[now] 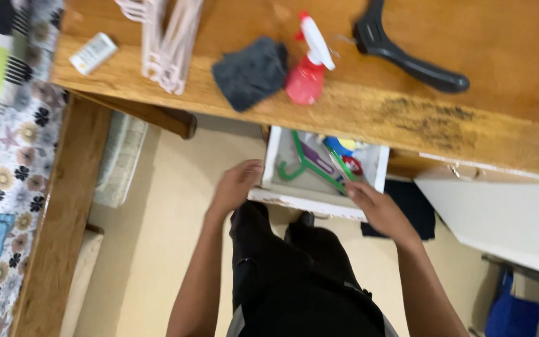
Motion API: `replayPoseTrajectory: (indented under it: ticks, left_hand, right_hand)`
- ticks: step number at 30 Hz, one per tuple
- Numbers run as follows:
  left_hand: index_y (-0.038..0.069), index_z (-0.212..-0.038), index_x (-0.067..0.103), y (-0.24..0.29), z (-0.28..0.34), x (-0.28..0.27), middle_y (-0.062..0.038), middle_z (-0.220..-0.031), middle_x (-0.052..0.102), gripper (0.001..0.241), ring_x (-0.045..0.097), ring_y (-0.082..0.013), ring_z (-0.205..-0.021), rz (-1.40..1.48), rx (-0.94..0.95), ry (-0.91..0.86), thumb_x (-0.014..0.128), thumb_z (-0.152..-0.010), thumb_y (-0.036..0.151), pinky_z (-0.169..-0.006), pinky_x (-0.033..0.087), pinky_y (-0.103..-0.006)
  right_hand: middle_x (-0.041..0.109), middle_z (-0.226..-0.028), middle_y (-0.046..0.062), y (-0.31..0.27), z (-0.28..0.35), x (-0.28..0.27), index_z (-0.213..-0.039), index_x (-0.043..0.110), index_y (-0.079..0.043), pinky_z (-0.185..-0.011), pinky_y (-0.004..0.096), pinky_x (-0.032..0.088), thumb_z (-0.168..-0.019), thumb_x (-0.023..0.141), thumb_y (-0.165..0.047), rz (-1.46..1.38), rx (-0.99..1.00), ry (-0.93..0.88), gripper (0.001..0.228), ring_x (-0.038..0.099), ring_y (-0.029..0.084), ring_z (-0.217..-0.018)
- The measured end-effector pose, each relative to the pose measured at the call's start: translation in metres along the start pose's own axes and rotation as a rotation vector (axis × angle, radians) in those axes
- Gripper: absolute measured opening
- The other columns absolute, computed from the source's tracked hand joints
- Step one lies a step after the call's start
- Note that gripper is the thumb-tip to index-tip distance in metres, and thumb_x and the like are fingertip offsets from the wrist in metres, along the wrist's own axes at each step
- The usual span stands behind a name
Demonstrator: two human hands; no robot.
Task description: The person organizes clothes hangers by placing them into a drawer under a wooden table. They then pick up a spray bottle and a cloth, spray the table surface, and wipe it clean.
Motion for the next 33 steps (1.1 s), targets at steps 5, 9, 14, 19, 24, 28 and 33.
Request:
replayPoseTrajectory:
  ticks: [5, 9, 14, 19, 24, 28, 33]
  left_hand:
    - [0.003, -0.118, 0.071, 0.026, -0.039, -0.141, -0.016, -0.097, 0.077, 0.030, 0.073, -0.0225, -0.084, -0.218, -0.115, 0.399, 0.062, -0.105, 0.028, -0.079, 0.057, -0.0337]
    - [0.003, -0.120, 0.069, 0.005, -0.129, -0.235, -0.018, -0.113, 0.072, 0.041, 0.072, -0.0325, -0.096, -0.389, 0.062, 0.751, 0.068, -0.093, 0.034, -0.081, 0.057, -0.0433]
    - [0.002, -0.123, 0.065, -0.010, -0.208, -0.274, -0.024, -0.122, 0.066, 0.048, 0.067, -0.0396, -0.108, -0.677, -0.061, 0.704, 0.066, -0.097, 0.042, -0.092, 0.055, -0.0501]
    - [0.006, -0.115, 0.066, 0.009, -0.211, -0.276, -0.022, -0.119, 0.065, 0.039, 0.066, -0.0406, -0.106, -0.561, -0.199, 0.492, 0.062, -0.093, 0.038, -0.089, 0.054, -0.0530]
    - [-0.001, -0.107, 0.064, -0.003, -0.212, -0.266, -0.025, -0.113, 0.064, 0.029, 0.063, -0.0447, -0.101, -0.543, 0.014, 0.522, 0.051, -0.102, 0.025, -0.084, 0.050, -0.0561]
    - [-0.004, -0.105, 0.061, 0.006, -0.200, -0.252, -0.026, -0.105, 0.063, 0.031, 0.064, -0.0411, -0.094, -0.349, 0.051, 0.505, 0.045, -0.105, 0.022, -0.084, 0.050, -0.0531]
    - [-0.004, -0.105, 0.056, 0.041, -0.153, -0.219, -0.025, -0.100, 0.061, 0.035, 0.062, -0.0371, -0.088, -0.244, 0.104, 0.491, 0.036, -0.112, 0.024, -0.082, 0.048, -0.0501]
  right_hand:
    - [0.078, -0.104, 0.007, -0.040, -0.058, 0.055, -0.123, 0.070, -0.006, -0.090, 0.029, 0.054, -0.101, 0.060, -0.034, -0.041, -0.049, 0.050, 0.037, 0.071, 0.014, -0.098]
    - [0.076, -0.088, 0.008, -0.152, -0.155, 0.122, -0.115, 0.072, -0.006, -0.070, 0.029, 0.054, -0.101, 0.060, -0.032, -0.062, -0.090, 0.146, 0.032, 0.071, 0.013, -0.079]
    - [0.076, -0.085, 0.009, -0.236, -0.300, 0.220, -0.111, 0.072, -0.004, -0.067, 0.032, 0.056, -0.101, 0.062, -0.033, -0.046, -0.157, 0.203, 0.032, 0.072, 0.017, -0.069]
    - [0.077, -0.088, 0.013, -0.272, -0.362, 0.267, -0.117, 0.070, -0.005, -0.072, 0.036, 0.057, -0.097, 0.064, -0.032, -0.047, -0.088, 0.318, 0.034, 0.075, 0.024, -0.075]
    - [0.073, -0.111, 0.021, -0.268, -0.388, 0.278, -0.117, 0.073, -0.002, -0.085, 0.042, 0.054, -0.098, 0.068, -0.031, 0.199, -0.117, 0.534, 0.035, 0.069, 0.035, -0.099]
    - [0.072, -0.110, 0.019, -0.314, -0.362, 0.275, -0.120, 0.069, 0.000, -0.084, 0.040, 0.054, -0.098, 0.066, -0.026, -0.048, -0.070, 0.526, 0.034, 0.069, 0.030, -0.096]
    - [0.068, -0.096, 0.008, -0.328, -0.349, 0.267, -0.126, 0.056, -0.008, -0.073, 0.039, 0.055, -0.102, 0.054, -0.022, -0.696, 0.040, 0.418, 0.028, 0.064, 0.020, -0.083]
Point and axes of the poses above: each hand's wrist, its own z-axis away from the middle knuckle, its own x-axis out of the palm, y = z × x, the point moved 3 cm from there along -z, towards the middle knuckle
